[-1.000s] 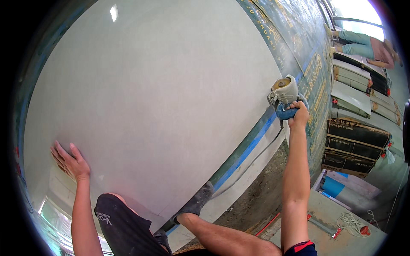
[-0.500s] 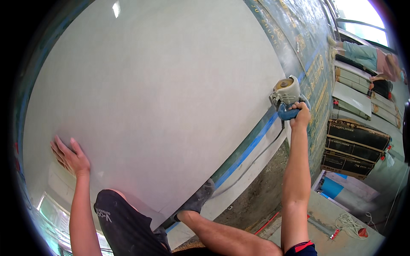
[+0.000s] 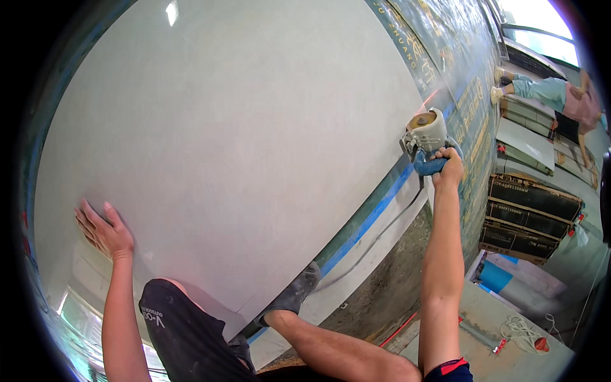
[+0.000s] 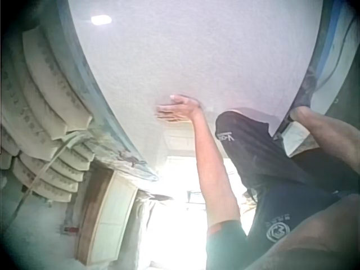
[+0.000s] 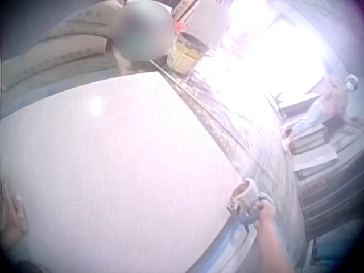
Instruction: The person cuts a large tile using a hand-held power saw, guiding it along a blue line marked on the surface, and then lifts the cut piece away.
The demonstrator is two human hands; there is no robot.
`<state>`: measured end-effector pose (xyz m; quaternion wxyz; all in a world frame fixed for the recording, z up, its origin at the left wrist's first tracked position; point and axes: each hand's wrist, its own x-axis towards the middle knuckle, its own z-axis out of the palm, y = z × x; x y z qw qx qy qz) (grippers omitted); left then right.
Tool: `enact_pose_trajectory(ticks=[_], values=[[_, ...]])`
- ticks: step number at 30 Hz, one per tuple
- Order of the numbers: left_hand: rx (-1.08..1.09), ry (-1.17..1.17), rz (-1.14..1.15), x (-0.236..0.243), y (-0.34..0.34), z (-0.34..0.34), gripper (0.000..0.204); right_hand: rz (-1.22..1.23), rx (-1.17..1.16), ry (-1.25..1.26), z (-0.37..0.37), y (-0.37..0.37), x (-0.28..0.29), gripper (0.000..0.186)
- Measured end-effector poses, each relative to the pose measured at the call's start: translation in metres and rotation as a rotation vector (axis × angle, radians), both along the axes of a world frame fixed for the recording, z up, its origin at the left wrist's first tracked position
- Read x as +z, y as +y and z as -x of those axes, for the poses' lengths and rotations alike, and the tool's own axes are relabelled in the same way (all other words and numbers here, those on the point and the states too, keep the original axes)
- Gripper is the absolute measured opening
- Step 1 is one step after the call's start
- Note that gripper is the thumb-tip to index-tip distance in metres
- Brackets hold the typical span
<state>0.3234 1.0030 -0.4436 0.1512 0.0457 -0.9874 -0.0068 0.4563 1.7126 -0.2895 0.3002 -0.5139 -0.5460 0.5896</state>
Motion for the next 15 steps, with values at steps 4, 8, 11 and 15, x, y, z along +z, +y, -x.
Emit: enact_pose_trajectory(ticks=[4, 8, 11, 15], values=[[-0.003, 0.006, 0.005, 0.000, 0.000, 0.001, 0.066, -0.001, 0.005, 0.000, 0.000, 0.003, -0.001, 0.006], [-0.003, 0.008, -0.012, -0.002, -0.001, -0.001, 0.066, -0.019, -0.015, -0.010, 0.003, 0.002, -0.001, 0.006], [0.011, -0.007, -0.022, -0.003, -0.002, -0.001, 0.065, -0.010, -0.009, -0.008, 0.002, 0.012, -0.001, 0.006], [0.004, -0.021, -0.030, -0.002, -0.001, -0.003, 0.065, -0.029, -0.031, -0.033, 0.006, 0.018, -0.004, 0.007]])
